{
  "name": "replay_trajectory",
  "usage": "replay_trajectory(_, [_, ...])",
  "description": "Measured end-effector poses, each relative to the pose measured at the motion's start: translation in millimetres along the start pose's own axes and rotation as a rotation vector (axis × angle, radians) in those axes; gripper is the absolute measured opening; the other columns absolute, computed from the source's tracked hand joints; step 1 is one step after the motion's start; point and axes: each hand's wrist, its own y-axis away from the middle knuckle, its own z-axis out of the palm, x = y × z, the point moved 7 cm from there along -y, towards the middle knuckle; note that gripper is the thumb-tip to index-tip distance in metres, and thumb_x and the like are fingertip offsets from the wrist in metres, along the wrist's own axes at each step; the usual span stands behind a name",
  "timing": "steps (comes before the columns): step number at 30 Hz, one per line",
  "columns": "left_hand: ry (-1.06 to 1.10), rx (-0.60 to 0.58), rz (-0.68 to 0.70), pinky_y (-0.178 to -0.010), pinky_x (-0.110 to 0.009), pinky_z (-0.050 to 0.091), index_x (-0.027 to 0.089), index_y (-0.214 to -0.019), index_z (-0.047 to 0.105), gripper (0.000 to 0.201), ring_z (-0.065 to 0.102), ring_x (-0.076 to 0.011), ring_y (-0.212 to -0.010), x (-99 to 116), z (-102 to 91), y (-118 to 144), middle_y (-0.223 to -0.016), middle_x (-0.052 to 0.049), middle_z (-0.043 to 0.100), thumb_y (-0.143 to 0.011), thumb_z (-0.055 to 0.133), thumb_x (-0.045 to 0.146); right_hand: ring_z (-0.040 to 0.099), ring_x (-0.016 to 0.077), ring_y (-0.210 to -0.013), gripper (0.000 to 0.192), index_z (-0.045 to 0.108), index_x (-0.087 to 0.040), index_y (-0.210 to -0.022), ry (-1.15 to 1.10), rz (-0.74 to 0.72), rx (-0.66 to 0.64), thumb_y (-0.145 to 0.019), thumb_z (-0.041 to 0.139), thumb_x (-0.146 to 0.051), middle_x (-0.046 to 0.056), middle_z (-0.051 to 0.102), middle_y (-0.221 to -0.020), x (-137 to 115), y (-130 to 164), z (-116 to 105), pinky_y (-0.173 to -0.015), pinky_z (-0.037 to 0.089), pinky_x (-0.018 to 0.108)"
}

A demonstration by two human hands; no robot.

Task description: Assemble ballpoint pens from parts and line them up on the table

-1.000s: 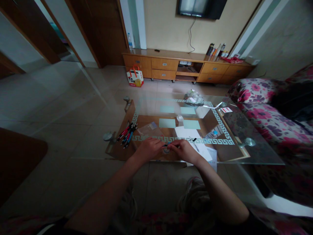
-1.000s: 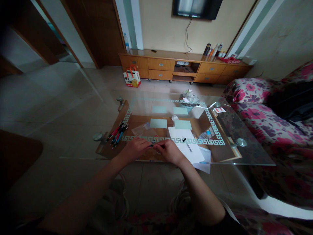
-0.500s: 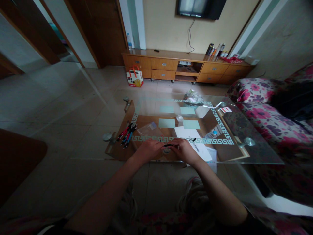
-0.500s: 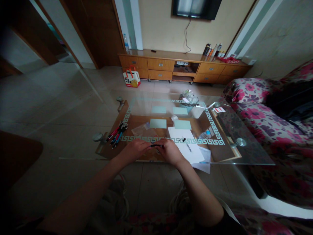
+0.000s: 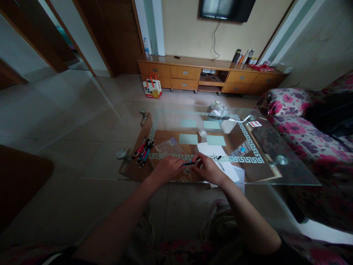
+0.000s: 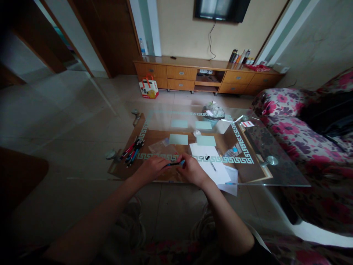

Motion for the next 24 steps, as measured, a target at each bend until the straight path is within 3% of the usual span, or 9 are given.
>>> replay_trajectory(2, [-0.002,0.005,-0.008,-0.079,-0.031,0.049,0.016,-0.099,0.065,0.02,0.068,-0.0191,-0.083,-0.4,-0.8,-0.1,-0.087,-0.006,0.071,-0.098,0.053,0.032,0.057,0.0124,-0.065,0.032,0.06,-0.021,-0.105,-0.009,0.011,0.019,-0.08,0.072,-0.037,-0.001,0.066,-0.087,0.3,0.2,-1.3,-0.062,0.045,0.024])
replay_trajectory(4, [-0.004,0.005,-0.014,-0.078,-0.031,0.049,0.016,-0.1,0.065,0.02,0.068,-0.0192,-0.083,-0.7,-1.3,-0.2,-0.087,-0.006,0.071,-0.098,0.053,0.033,0.058,0.0134,-0.067,0.024,0.064,-0.02,-0.094,0.028,-0.001,0.024,-0.088,0.063,-0.043,0.001,0.066,-0.085,-1.4,-0.3,-2.9,-0.064,0.045,0.026])
replay_trajectory(7, [-0.012,-0.003,-0.014,-0.079,-0.032,0.049,0.017,-0.101,0.065,0.019,0.068,-0.0198,-0.084,-0.5,-0.9,-0.3,-0.09,-0.006,0.071,-0.098,0.054,0.032,0.059,0.0147,-0.07,0.031,0.066,-0.019,-0.079,0.074,-0.018,0.008,-0.095,0.053,-0.043,0.003,0.065,-0.079,-2.6,-1.4,-3.2,-0.068,0.045,0.027])
replay_trajectory(9, [-0.017,-0.003,-0.013,-0.08,-0.032,0.049,0.017,-0.1,0.064,0.018,0.068,-0.0197,-0.084,-0.5,-0.7,-0.2,-0.089,-0.006,0.071,-0.098,0.054,0.032,0.059,0.0139,-0.069,0.019,0.066,-0.02,-0.09,0.034,-0.009,0.002,-0.089,0.061,-0.038,0.002,0.067,-0.085,-1.2,-1.7,-2.3,-0.066,0.045,0.026])
replay_trajectory(12, [-0.023,0.008,-0.008,-0.08,-0.032,0.049,0.016,-0.101,0.065,0.02,0.068,-0.0193,-0.083,0.0,-1.1,-0.2,-0.088,-0.006,0.071,-0.098,0.053,0.032,0.059,0.0125,-0.067,0.033,0.062,-0.02,-0.109,-0.034,0.003,0.021,-0.081,0.071,-0.036,0.002,0.07,-0.097,0.0,-1.6,-1.7,-0.062,0.045,0.025])
replay_trajectory(15, [-0.029,0.014,-0.012,-0.079,-0.032,0.05,0.016,-0.102,0.065,0.021,0.068,-0.0194,-0.083,-0.2,-1.3,-0.4,-0.089,-0.007,0.071,-0.099,0.052,0.033,0.058,0.0133,-0.066,0.028,0.067,-0.019,-0.094,0.005,0.018,0.041,-0.089,0.062,-0.046,0.003,0.069,-0.085,-0.6,-1.6,-2.8,-0.062,0.044,0.025])
replay_trajectory(18, [-0.028,0.01,-0.012,-0.079,-0.032,0.05,0.016,-0.101,0.065,0.021,0.068,-0.0192,-0.083,-0.4,-1.1,-0.7,-0.089,-0.007,0.072,-0.099,0.052,0.033,0.056,0.0138,-0.063,0.035,0.068,-0.018,-0.08,0.033,0.025,0.032,-0.092,0.056,-0.049,0.002,0.066,-0.071,-2.0,-2.3,-3.5,-0.059,0.041,0.026])
replay_trajectory(24, [-0.016,0.021,-0.016,-0.082,-0.033,0.051,0.016,-0.106,0.065,0.022,0.069,-0.0198,-0.086,-0.3,-2.3,-0.6,-0.091,-0.007,0.072,-0.099,0.052,0.033,0.06,0.0137,-0.067,0.026,0.068,-0.017,-0.088,-0.11,0.027,0.034,-0.088,0.063,-0.043,0.003,0.071,-0.082,-3.6,-4.7,-3.7,-0.064,0.047,0.025])
